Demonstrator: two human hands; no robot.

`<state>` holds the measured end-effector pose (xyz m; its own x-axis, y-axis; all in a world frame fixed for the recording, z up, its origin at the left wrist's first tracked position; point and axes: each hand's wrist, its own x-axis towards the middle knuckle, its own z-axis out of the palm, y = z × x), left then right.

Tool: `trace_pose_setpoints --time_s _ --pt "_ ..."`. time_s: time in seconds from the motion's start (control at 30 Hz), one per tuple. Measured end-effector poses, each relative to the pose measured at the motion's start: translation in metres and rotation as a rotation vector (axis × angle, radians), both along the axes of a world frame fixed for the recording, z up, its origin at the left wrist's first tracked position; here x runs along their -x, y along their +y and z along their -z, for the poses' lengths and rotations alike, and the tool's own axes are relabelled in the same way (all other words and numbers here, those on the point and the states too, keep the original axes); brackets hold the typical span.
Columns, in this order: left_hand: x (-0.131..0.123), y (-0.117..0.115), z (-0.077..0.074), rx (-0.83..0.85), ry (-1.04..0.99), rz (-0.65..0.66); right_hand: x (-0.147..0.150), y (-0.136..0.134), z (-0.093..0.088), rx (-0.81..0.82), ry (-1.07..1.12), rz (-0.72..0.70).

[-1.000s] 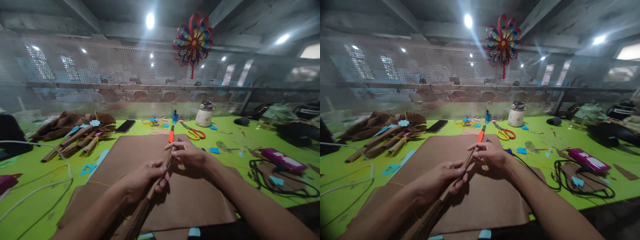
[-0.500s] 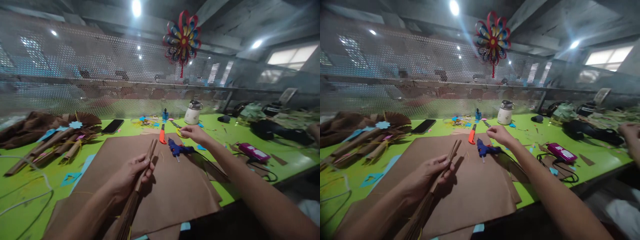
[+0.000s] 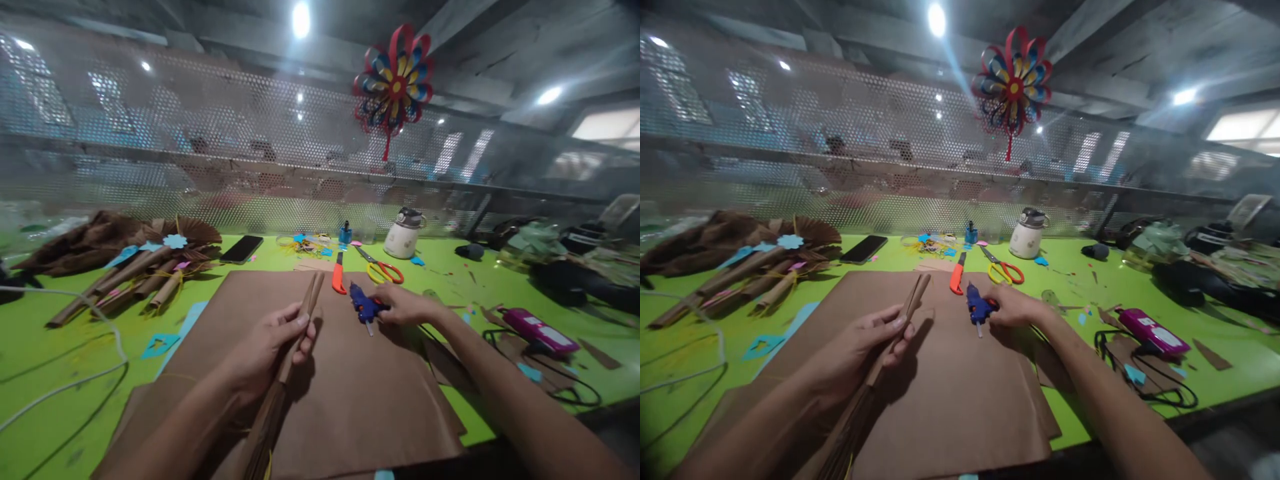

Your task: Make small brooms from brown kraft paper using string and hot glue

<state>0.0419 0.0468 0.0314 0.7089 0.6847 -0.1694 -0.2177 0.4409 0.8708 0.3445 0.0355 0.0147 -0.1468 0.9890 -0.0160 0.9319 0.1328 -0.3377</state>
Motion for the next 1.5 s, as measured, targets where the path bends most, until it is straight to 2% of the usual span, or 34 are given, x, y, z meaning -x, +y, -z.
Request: trace_pose_setpoints --time_s 0.27,0.37,0.47,0.57,0.7,0.83,0.97,1.17,1.5 --pt "0.002 0.004 0.003 0.121 -0.080 -0.006 0.016 -0.007 0.026 -0.102 -0.160 0.031" --pt "0.004 0.007 0.003 0.135 -0.105 -0.014 0.008 -0.011 0.024 -0.175 -0.110 0.067" --pt "0.005 0.008 0.003 0.139 -0.117 -0.033 0.002 -0.022 0.007 -0.286 0.071 0.140" --pt "0.004 0.006 0.002 0.139 -0.109 -0.042 0.011 -0.038 -0.013 -0.251 0.379 0.196" --pt "0.003 0.003 0.000 0.130 -0.067 -0.076 0.037 -0.057 -0.024 -0.189 0.731 0.033" --pt "0.003 0.001 -0.001 0.126 -0.065 -0.067 0.055 -0.063 -0.020 -0.154 0.890 -0.031" --pt "0.002 -0.001 -0.002 0.108 -0.064 -0.032 0.058 -0.064 -0.013 -0.141 0.830 0.012" --pt "0.000 -0.007 -0.002 0.095 -0.054 0.002 0.054 -0.065 -0.005 -0.220 0.696 0.107" --pt "0.001 -0.010 -0.004 0.097 -0.042 0.023 0.051 -0.069 -0.004 -0.250 0.562 0.213"
